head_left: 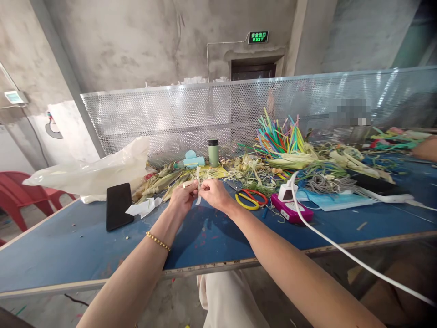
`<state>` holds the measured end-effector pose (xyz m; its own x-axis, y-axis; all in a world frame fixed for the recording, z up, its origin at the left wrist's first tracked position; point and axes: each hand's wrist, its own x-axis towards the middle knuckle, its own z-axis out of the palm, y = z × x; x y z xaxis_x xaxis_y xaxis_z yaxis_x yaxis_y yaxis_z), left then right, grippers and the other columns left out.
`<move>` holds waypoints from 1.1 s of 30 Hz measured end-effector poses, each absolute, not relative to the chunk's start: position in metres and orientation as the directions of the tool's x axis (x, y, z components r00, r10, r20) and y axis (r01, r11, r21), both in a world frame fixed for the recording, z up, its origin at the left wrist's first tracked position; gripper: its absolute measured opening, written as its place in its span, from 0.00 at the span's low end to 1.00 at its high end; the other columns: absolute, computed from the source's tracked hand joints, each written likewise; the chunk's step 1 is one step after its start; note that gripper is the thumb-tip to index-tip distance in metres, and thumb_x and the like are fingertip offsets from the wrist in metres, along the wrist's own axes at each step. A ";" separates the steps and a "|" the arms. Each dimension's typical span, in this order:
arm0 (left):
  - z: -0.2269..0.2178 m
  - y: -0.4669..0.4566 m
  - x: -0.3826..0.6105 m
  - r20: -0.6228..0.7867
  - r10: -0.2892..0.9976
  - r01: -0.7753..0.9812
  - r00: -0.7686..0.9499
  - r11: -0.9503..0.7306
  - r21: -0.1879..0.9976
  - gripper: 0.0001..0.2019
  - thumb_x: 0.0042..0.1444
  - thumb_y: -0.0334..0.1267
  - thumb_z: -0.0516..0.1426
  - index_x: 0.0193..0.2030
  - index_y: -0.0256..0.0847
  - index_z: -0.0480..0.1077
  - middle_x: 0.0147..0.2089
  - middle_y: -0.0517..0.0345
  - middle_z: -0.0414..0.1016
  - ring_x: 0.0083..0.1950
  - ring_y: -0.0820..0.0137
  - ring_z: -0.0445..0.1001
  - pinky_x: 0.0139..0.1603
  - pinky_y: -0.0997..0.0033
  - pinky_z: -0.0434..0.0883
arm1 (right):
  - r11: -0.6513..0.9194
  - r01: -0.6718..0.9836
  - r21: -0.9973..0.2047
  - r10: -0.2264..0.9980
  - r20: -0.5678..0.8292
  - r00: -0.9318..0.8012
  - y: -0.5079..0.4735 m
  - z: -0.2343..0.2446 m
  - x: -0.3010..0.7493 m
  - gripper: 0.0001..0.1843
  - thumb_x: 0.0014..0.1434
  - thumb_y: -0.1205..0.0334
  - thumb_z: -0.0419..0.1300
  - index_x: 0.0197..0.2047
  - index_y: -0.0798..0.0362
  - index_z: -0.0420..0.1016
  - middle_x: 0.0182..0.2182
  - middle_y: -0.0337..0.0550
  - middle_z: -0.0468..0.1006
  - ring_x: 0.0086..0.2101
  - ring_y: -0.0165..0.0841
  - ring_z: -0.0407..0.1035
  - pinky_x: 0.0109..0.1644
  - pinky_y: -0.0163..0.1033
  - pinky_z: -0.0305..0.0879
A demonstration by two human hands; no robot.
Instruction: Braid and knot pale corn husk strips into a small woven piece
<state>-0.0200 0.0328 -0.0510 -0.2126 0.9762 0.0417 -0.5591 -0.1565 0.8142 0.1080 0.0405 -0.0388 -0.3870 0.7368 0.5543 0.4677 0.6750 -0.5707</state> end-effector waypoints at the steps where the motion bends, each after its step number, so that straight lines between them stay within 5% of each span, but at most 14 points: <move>1: -0.050 0.032 -0.020 0.039 0.976 -0.558 -0.214 -0.155 0.815 0.10 0.39 0.23 0.68 0.22 0.32 0.70 0.19 0.62 0.68 0.19 0.82 0.62 0.20 0.82 0.61 | 0.676 0.471 -0.567 0.736 0.556 -0.387 0.041 -0.039 0.108 0.15 0.48 0.70 0.58 0.15 0.53 0.58 0.15 0.33 0.60 0.22 0.26 0.52 0.28 0.34 0.46; 15: -0.049 0.029 -0.016 0.035 0.994 -0.528 -0.108 -0.087 0.845 0.13 0.37 0.33 0.71 0.25 0.33 0.72 0.21 0.61 0.70 0.19 0.80 0.63 0.19 0.79 0.58 | 0.651 0.468 -0.597 0.751 0.598 -0.282 0.045 -0.040 0.110 0.15 0.54 0.65 0.58 0.17 0.55 0.66 0.17 0.36 0.66 0.23 0.27 0.57 0.29 0.34 0.49; 20: -0.052 0.029 -0.016 0.175 0.981 -0.436 -0.085 -0.195 0.879 0.13 0.32 0.31 0.72 0.24 0.32 0.74 0.22 0.59 0.71 0.21 0.79 0.64 0.22 0.78 0.58 | 0.629 0.559 -0.540 0.762 0.572 -0.304 0.042 -0.040 0.110 0.09 0.53 0.70 0.56 0.23 0.54 0.71 0.22 0.41 0.74 0.25 0.30 0.62 0.30 0.34 0.52; 33: -0.056 0.032 -0.016 0.223 0.963 -0.325 -0.152 -0.261 0.909 0.15 0.37 0.35 0.71 0.16 0.33 0.68 0.17 0.61 0.64 0.20 0.80 0.58 0.22 0.75 0.53 | 0.630 0.585 -0.510 0.758 0.569 -0.320 0.045 -0.044 0.106 0.13 0.56 0.68 0.57 0.21 0.53 0.68 0.21 0.41 0.73 0.24 0.29 0.61 0.30 0.35 0.51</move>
<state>-0.0156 0.0317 -0.0556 -0.1517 0.9630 0.2228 -0.3245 -0.2615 0.9090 0.1058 0.0445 -0.0440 -0.3204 0.7577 0.5686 0.5852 0.6303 -0.5102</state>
